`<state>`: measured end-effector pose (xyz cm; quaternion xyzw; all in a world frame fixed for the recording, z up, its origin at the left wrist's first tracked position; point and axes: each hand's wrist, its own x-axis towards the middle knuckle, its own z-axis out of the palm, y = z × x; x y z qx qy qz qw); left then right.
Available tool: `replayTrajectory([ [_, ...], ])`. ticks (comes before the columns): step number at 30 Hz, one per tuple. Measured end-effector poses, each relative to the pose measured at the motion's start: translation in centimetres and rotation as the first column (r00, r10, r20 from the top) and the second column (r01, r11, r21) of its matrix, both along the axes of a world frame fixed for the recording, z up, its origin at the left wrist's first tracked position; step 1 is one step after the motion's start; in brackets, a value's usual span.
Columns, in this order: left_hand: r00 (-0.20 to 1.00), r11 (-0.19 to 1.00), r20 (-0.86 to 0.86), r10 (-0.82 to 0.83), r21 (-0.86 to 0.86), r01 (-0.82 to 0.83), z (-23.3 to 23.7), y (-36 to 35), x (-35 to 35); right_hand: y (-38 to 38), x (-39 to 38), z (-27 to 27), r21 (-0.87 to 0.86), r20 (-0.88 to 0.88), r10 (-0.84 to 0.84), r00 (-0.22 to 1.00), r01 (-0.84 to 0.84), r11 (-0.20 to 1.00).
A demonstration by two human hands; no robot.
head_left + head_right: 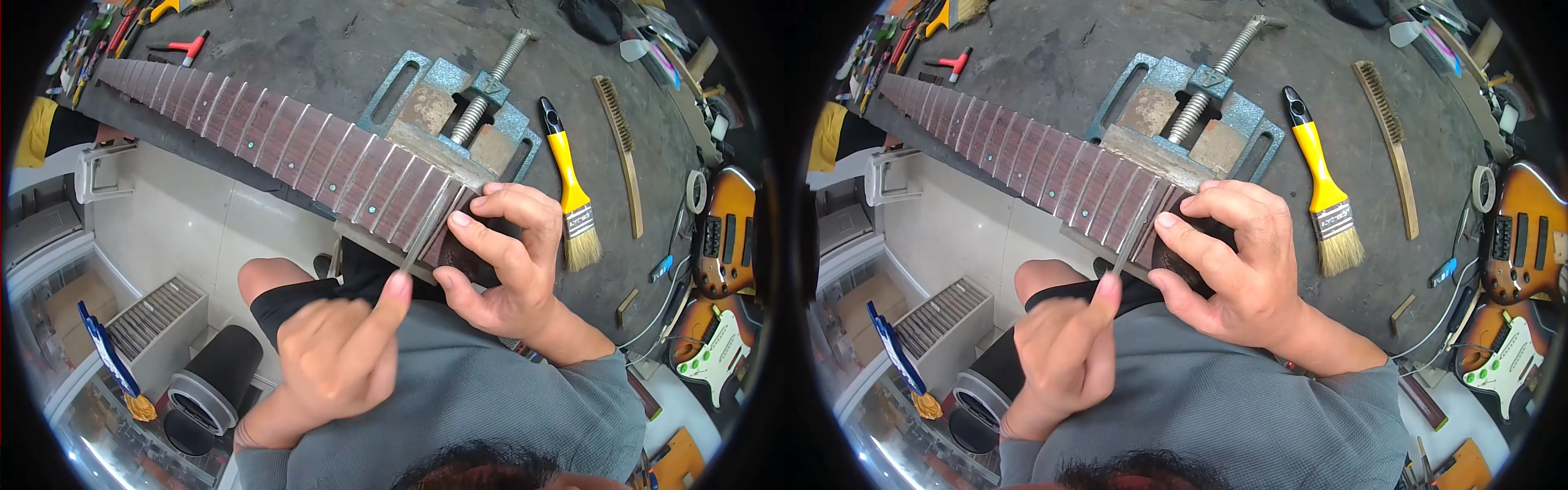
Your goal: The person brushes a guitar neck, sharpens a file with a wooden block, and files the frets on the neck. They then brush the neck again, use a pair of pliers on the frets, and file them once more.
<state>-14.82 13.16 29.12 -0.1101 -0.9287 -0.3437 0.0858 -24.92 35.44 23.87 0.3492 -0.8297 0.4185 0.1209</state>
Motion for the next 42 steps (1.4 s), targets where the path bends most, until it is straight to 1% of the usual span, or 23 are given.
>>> replayTrajectory([
  [2,0.998,0.999,-0.068,-0.014,-0.035,0.012,-0.1,1.1,-3.6,0.0,0.0,0.0,0.014,-0.013,-0.002,1.000,0.002,1.000],
  [3,0.995,0.999,-0.097,-0.012,0.031,0.016,-1.2,1.2,-4.5,0.0,0.0,0.0,0.021,-0.020,-0.006,1.000,0.006,1.000],
  [6,0.996,0.999,-0.088,-0.025,-0.035,0.022,-0.3,0.4,-2.0,0.1,0.0,0.2,0.024,-0.011,0.003,1.000,-0.002,1.000],
  [8,0.999,1.000,0.043,-0.021,-0.018,0.022,0.3,-0.5,1.2,0.1,-0.1,0.1,0.020,-0.004,0.006,1.000,-0.006,1.000],
  [10,1.000,1.000,-0.008,-0.014,0.024,0.014,-0.1,-0.3,0.4,0.2,0.0,0.2,0.024,-0.004,0.001,1.000,-0.001,1.000],
  [13,0.994,0.999,-0.107,-0.009,0.048,0.015,-0.8,1.2,-4.2,0.0,0.2,0.2,0.023,-0.015,-0.005,1.000,0.006,1.000],
  [14,0.993,0.999,-0.118,-0.013,0.032,0.017,-0.7,1.0,-3.9,0.0,0.1,0.2,0.029,-0.020,-0.002,1.000,0.002,1.000],
  [16,0.991,0.999,-0.125,-0.038,-0.003,0.037,-0.6,0.3,-2.4,0.1,0.0,0.2,0.033,-0.016,0.003,1.000,-0.003,0.999],
  [17,0.999,0.999,-0.010,-0.033,0.012,0.034,-0.1,-0.5,-0.4,0.1,0.0,0.3,0.031,-0.010,0.006,1.000,-0.006,1.000],
  [20,0.999,0.999,-0.002,-0.032,0.005,0.032,-0.4,-0.8,0.9,0.1,0.0,0.2,0.022,-0.004,0.002,1.000,-0.002,1.000],
  [22,0.998,0.999,-0.063,-0.032,-0.018,0.031,-0.5,0.6,-2.9,0.0,0.0,0.2,0.024,-0.014,-0.001,1.000,0.002,1.000],
  [24,0.996,0.999,-0.087,-0.034,-0.038,0.031,-0.4,0.8,-3.8,0.0,0.1,0.3,0.034,-0.016,-0.009,1.000,0.009,0.999],
  [26,0.997,0.997,-0.059,-0.052,-0.060,0.048,0.0,0.1,-2.4,0.1,0.0,0.4,0.034,-0.012,0.006,1.000,-0.005,0.999],
  [28,0.998,1.000,0.066,-0.016,-0.002,0.017,0.2,-0.7,0.9,0.1,0.0,0.2,0.023,-0.002,-0.001,1.000,0.001,1.000],
  [30,0.999,0.999,0.011,-0.039,0.033,0.038,-0.7,-1.1,1.3,0.1,0.0,0.2,0.020,0.006,0.007,1.000,-0.007,1.000],
  [32,0.993,1.000,-0.121,-0.013,-0.008,0.012,-0.6,0.5,-2.6,0.0,-0.1,0.1,0.018,-0.012,0.000,1.000,0.000,1.000],
  [33,0.994,1.000,-0.106,0.006,-0.020,-0.008,-0.7,1.2,-3.8,0.0,0.0,0.1,0.017,-0.017,-0.005,1.000,0.005,1.000],
  [35,0.994,1.000,-0.108,0.000,0.027,0.003,-1.1,1.1,-4.0,0.1,-0.1,0.2,0.032,-0.029,0.006,1.000,-0.005,0.999],
  [36,0.997,0.999,-0.069,-0.026,-0.022,0.025,-0.3,0.5,-3.2,0.1,0.0,0.1,0.034,-0.025,0.003,1.000,-0.002,0.999],
  [38,0.999,1.000,-0.042,-0.022,0.002,0.022,-0.9,-0.6,0.4,0.1,0.0,0.0,0.022,-0.013,0.006,1.000,-0.006,1.000],
  [39,1.000,0.999,0.006,-0.026,0.026,0.026,-0.5,-0.9,1.0,0.1,-0.1,0.0,0.023,-0.009,0.011,1.000,-0.011,1.000],
  [42,0.998,1.000,-0.061,-0.012,0.011,0.012,-1.0,-0.1,-0.5,0.2,0.0,0.1,0.038,-0.023,0.012,1.000,-0.011,0.999],
])
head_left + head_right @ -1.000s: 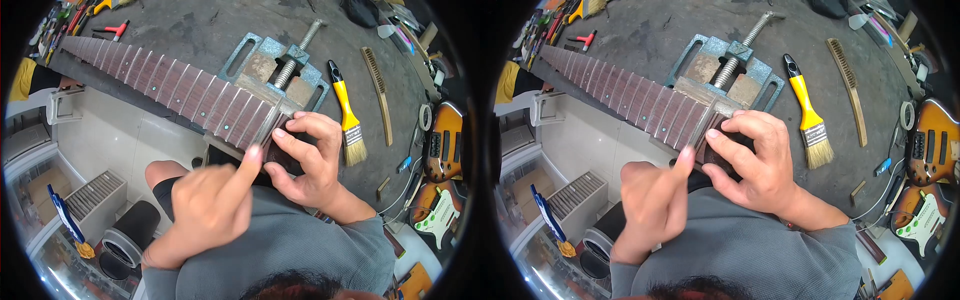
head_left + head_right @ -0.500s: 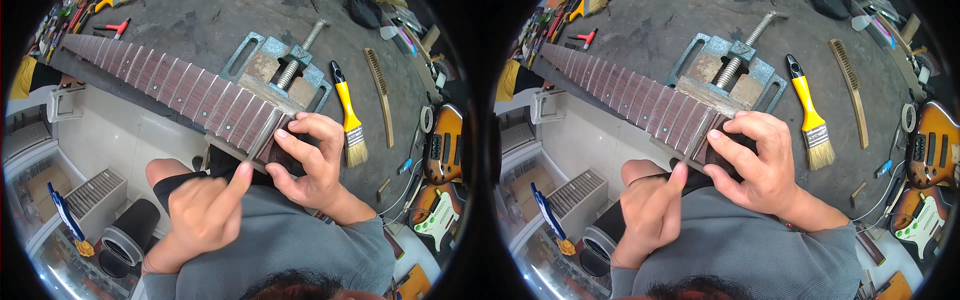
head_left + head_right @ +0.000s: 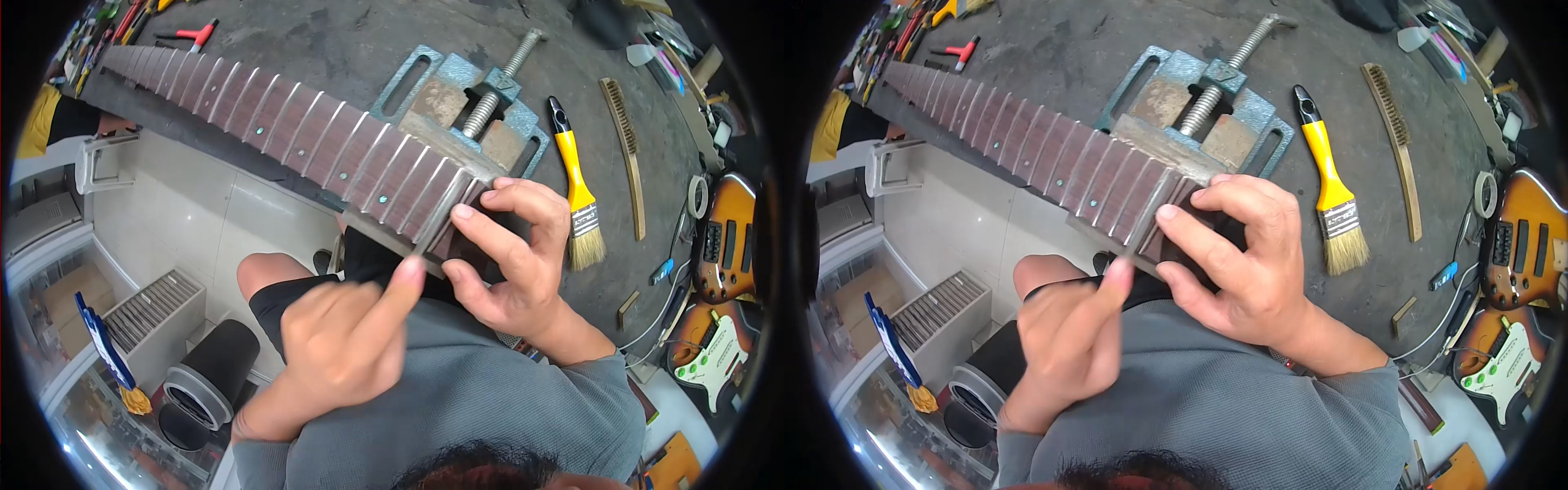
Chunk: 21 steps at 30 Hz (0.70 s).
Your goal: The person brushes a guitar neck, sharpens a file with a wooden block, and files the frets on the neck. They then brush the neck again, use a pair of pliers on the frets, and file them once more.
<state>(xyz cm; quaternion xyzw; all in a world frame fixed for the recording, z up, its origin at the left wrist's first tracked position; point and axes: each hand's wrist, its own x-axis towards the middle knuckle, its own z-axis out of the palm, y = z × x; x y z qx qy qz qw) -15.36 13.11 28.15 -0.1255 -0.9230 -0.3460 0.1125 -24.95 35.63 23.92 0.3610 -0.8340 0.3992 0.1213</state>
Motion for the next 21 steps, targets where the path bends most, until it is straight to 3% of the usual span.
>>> replayTrajectory([
  [1,1.000,0.998,-0.015,-0.023,-0.066,0.022,0.5,0.4,-1.8,-0.1,0.0,-0.1,-0.001,-0.009,-0.003,1.000,0.003,1.000],
  [2,0.997,0.999,-0.074,0.007,0.045,-0.004,-1.1,1.0,-2.9,-0.1,0.1,-0.2,-0.003,-0.012,-0.009,1.000,0.009,1.000],
  [7,0.999,1.000,0.025,-0.025,0.011,0.025,-0.1,-1.0,2.1,0.0,-0.1,-0.3,-0.008,-0.014,0.019,1.000,-0.019,1.000],
  [10,0.999,1.000,0.046,-0.017,-0.002,0.017,0.2,-0.4,0.7,0.0,-0.1,-0.3,0.014,-0.032,0.015,0.999,-0.014,1.000],
  [11,0.999,1.000,-0.043,-0.004,0.013,0.005,-0.7,0.4,-1.1,-0.1,-0.1,-0.3,0.014,-0.029,0.007,1.000,-0.007,1.000],
  [12,1.000,1.000,-0.021,-0.006,-0.016,0.006,-0.4,0.8,-2.6,-0.1,0.1,-0.3,0.015,-0.022,-0.003,1.000,0.004,1.000],
  [16,0.998,0.999,-0.054,-0.032,-0.027,0.031,-1.3,-0.6,0.4,0.0,0.0,-0.4,-0.003,-0.012,0.005,1.000,-0.005,1.000],
  [17,0.999,0.999,0.008,-0.034,-0.033,0.034,-0.7,-1.2,2.1,0.0,-0.1,-0.4,0.000,-0.010,0.004,1.000,-0.004,1.000],
  [21,0.996,1.000,-0.089,-0.018,-0.005,0.018,-1.5,-0.2,0.0,0.0,-0.1,-0.3,0.007,-0.021,0.002,1.000,-0.002,1.000],
])
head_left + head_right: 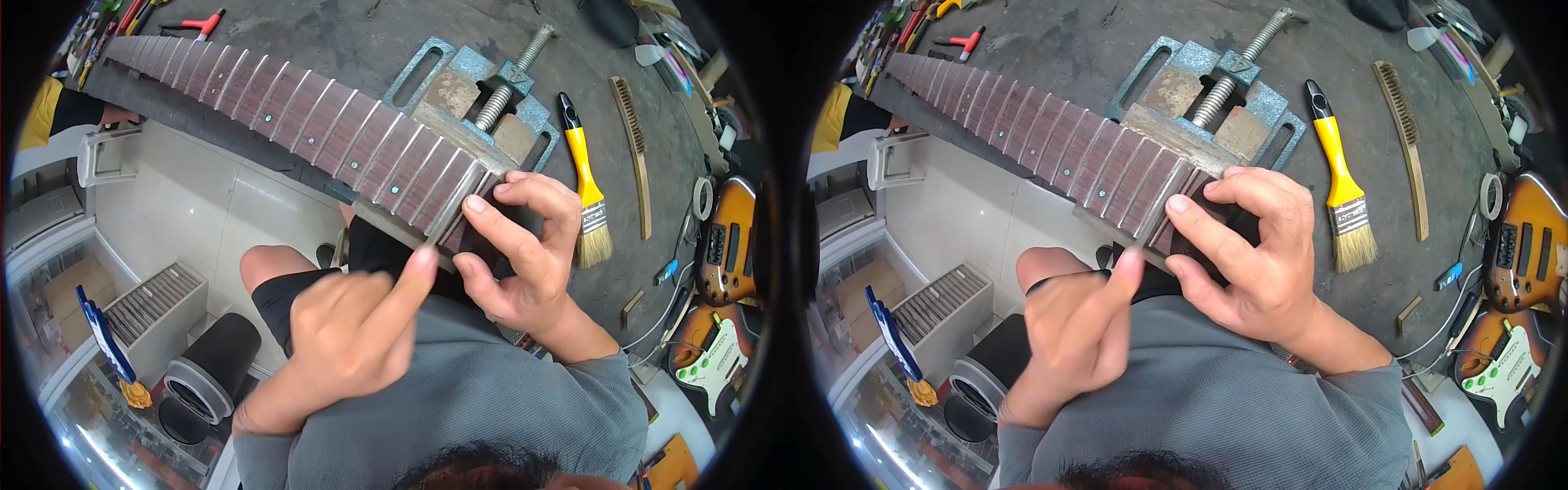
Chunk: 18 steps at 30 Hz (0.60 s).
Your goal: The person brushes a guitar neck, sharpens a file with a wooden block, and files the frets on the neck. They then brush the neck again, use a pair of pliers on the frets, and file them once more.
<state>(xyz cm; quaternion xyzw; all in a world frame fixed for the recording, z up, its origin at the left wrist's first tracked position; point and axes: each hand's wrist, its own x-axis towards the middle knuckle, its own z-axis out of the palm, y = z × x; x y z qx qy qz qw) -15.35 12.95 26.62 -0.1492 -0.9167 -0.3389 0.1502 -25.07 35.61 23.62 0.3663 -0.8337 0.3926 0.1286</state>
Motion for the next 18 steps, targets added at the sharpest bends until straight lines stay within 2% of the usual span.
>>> replayTrajectory([
  [1,1.000,1.000,0.016,-0.007,-0.017,0.007,0.6,0.6,-1.8,-0.1,0.1,-0.1,-0.008,-0.006,-0.005,1.000,0.005,1.000],
  [3,1.000,0.998,0.002,-0.001,0.055,0.000,0.0,1.0,-2.9,-0.1,0.2,0.0,-0.001,-0.003,-0.003,1.000,0.003,1.000],
  [6,0.995,1.000,0.099,-0.014,-0.015,0.015,1.0,-0.7,1.4,0.0,0.2,-0.3,-0.027,0.006,-0.001,1.000,0.002,1.000],
  [9,0.995,0.999,0.103,0.009,0.044,-0.013,0.6,-1.0,2.8,0.0,0.2,-0.2,-0.026,0.004,-0.002,1.000,0.002,1.000],
  [11,1.000,1.000,0.021,0.005,-0.019,-0.005,1.3,0.4,-1.2,-0.1,0.2,-0.1,-0.019,-0.006,0.000,1.000,0.000,1.000],
  [13,1.000,0.996,0.017,0.014,0.084,-0.015,-0.3,0.9,-2.7,-0.1,0.2,-0.3,-0.020,-0.014,-0.008,1.000,0.008,1.000],
  [15,0.999,1.000,0.039,0.001,0.010,-0.001,0.6,0.1,-0.8,0.0,0.3,-0.2,-0.016,-0.005,0.005,1.000,-0.005,1.000],
  [18,0.986,0.999,0.164,0.022,0.026,-0.026,1.2,-1.1,3.3,0.1,0.1,-0.4,-0.022,-0.007,-0.002,1.000,0.002,1.000],
])
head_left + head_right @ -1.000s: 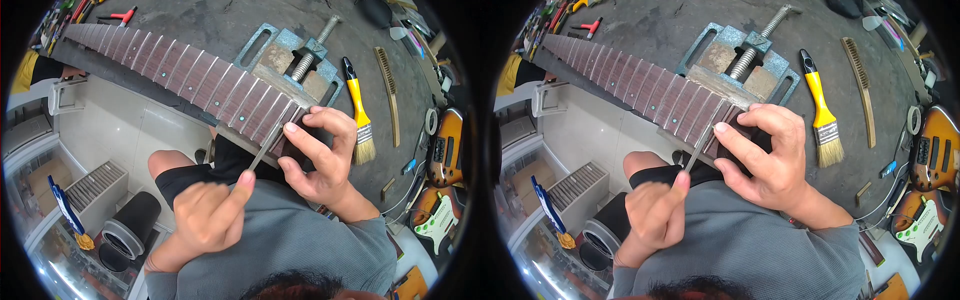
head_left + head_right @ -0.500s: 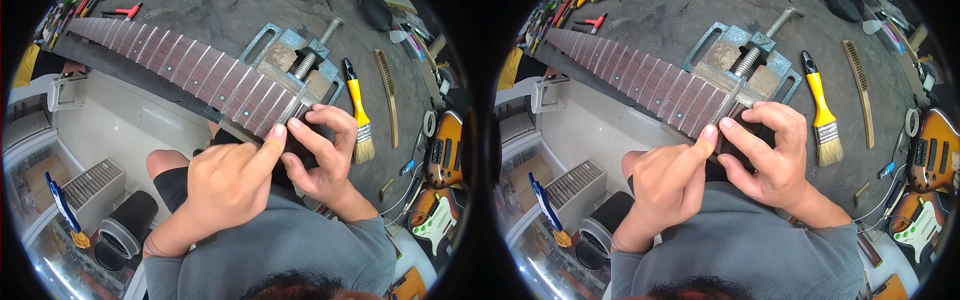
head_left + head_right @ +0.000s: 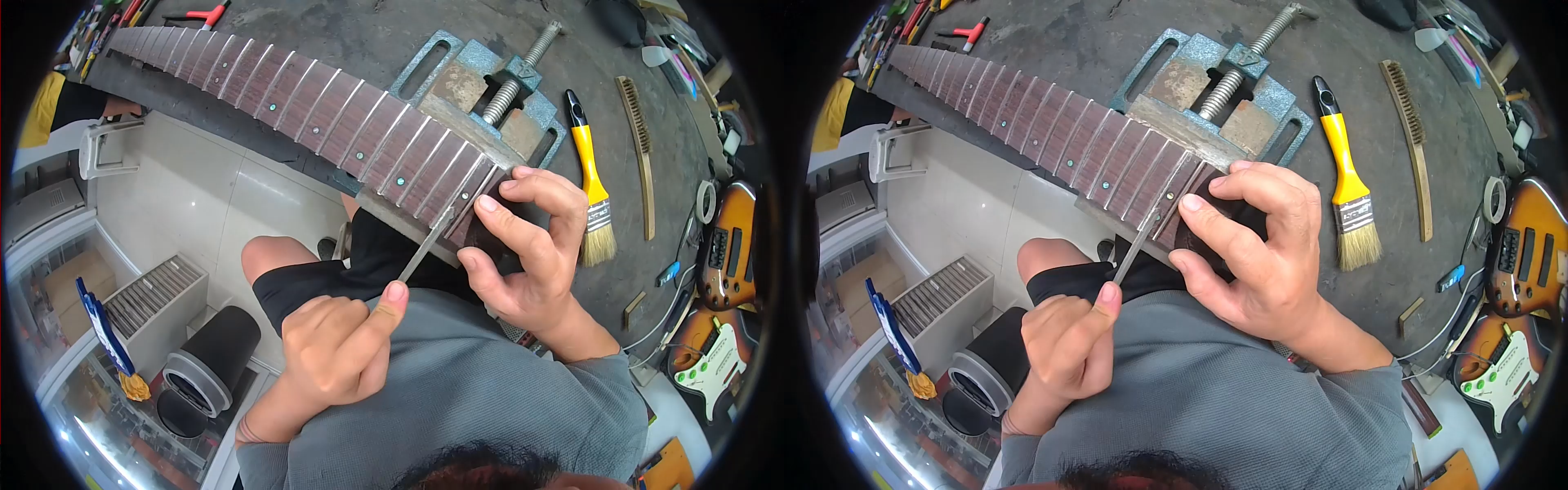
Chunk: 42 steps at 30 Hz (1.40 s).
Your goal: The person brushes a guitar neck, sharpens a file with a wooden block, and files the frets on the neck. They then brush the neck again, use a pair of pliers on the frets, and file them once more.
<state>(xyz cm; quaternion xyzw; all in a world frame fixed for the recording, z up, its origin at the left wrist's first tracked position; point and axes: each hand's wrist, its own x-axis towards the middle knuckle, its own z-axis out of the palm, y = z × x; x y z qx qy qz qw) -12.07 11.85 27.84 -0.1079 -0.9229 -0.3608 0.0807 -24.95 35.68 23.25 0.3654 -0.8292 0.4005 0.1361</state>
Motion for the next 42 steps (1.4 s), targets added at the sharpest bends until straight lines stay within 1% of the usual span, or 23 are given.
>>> replayTrajectory([
  [3,0.993,1.000,-0.118,-0.004,-0.006,0.004,-0.6,1.3,-3.4,-0.2,0.0,0.0,-0.001,-0.010,0.003,1.000,-0.003,1.000],
  [4,0.993,1.000,-0.119,-0.018,-0.019,0.015,-0.6,1.6,-5.0,-0.2,0.1,0.0,0.004,-0.013,-0.002,1.000,0.003,1.000],
  [5,0.990,0.999,-0.139,0.002,0.047,0.005,-1.7,2.0,-5.5,-0.2,0.1,0.0,0.011,-0.017,-0.009,1.000,0.009,1.000],
  [7,0.993,1.000,-0.120,-0.007,0.027,0.010,-1.0,1.5,-4.0,0.0,0.1,0.0,0.010,-0.004,0.006,1.000,-0.006,1.000],
  [9,0.999,0.999,-0.025,-0.039,-0.015,0.039,-0.3,0.0,-0.7,0.0,0.1,0.0,-0.006,0.008,0.007,1.000,-0.007,1.000],
  [11,0.998,0.999,-0.056,-0.032,0.019,0.033,-0.8,-0.1,-0.1,0.0,0.1,0.1,0.010,0.005,-0.002,1.000,0.002,1.000],
  [13,0.993,0.999,-0.120,-0.018,0.031,0.021,-1.2,0.9,-2.7,-0.1,0.0,0.2,0.016,-0.008,0.002,1.000,-0.002,1.000],
  [14,0.992,0.999,-0.126,-0.034,-0.010,0.033,-1.0,1.4,-4.5,-0.2,0.2,0.0,0.011,-0.012,-0.006,1.000,0.006,1.000],
  [15,0.986,0.997,-0.168,-0.008,0.069,0.020,-2.1,1.8,-5.5,-0.3,0.2,0.0,0.006,-0.020,-0.015,1.000,0.015,1.000],
  [17,0.993,0.999,-0.105,-0.047,-0.027,0.044,-0.8,1.1,-4.4,-0.1,0.1,0.3,0.026,-0.021,0.000,1.000,0.001,1.000],
  [20,0.998,1.000,-0.050,-0.022,0.005,0.022,-1.0,-0.4,0.7,0.0,0.1,-0.1,0.010,-0.006,-0.003,1.000,0.003,1.000],
  [23,0.990,1.000,-0.143,-0.009,0.021,0.013,-1.3,0.9,-2.5,-0.1,0.0,0.1,0.020,-0.012,0.000,1.000,0.000,1.000],
  [24,0.993,0.999,-0.119,-0.027,-0.024,0.024,-0.8,1.3,-4.3,-0.1,0.1,0.0,0.018,-0.016,-0.006,1.000,0.006,1.000],
  [25,0.982,0.998,-0.188,-0.001,0.059,0.012,-2.3,1.8,-5.5,-0.2,0.2,0.0,0.017,-0.019,-0.013,1.000,0.014,1.000],
  [27,0.985,1.000,-0.174,-0.022,0.003,0.023,-2.0,1.3,-4.5,-0.1,0.0,0.3,0.036,-0.015,-0.001,1.000,0.002,0.999],
  [30,0.997,0.999,-0.075,-0.036,-0.007,0.036,-0.6,-0.3,-0.3,-0.1,0.1,0.1,0.019,-0.001,-0.005,1.000,0.005,1.000],
  [32,0.996,1.000,-0.088,-0.026,0.000,0.026,-1.1,0.1,-0.7,0.0,0.1,0.1,0.021,-0.006,-0.003,1.000,0.003,1.000],
  [34,0.990,1.000,-0.137,-0.016,-0.010,0.015,-1.1,1.3,-3.5,-0.1,0.2,0.1,0.025,-0.020,-0.008,1.000,0.008,1.000],
  [35,0.991,1.000,-0.130,-0.016,0.013,0.018,-1.5,1.6,-4.8,-0.2,0.3,0.1,0.029,-0.021,-0.007,1.000,0.008,1.000],
  [37,0.985,1.000,-0.171,-0.027,-0.005,0.027,-1.7,1.2,-4.6,-0.2,0.2,0.1,0.031,-0.023,-0.006,1.000,0.007,0.999],
  [39,0.994,0.999,-0.102,-0.037,-0.028,0.034,-1.1,0.2,-1.2,-0.1,0.2,0.0,0.017,-0.016,-0.002,1.000,0.002,1.000],
  [40,0.995,0.999,-0.093,-0.041,-0.004,0.041,-0.9,-0.4,-0.1,-0.1,0.1,0.0,0.019,-0.016,-0.003,1.000,0.003,1.000],
  [42,0.997,0.999,-0.065,-0.035,-0.012,0.035,-0.6,-0.1,-0.4,0.0,0.2,0.1,0.031,-0.015,-0.001,1.000,0.001,1.000],
])
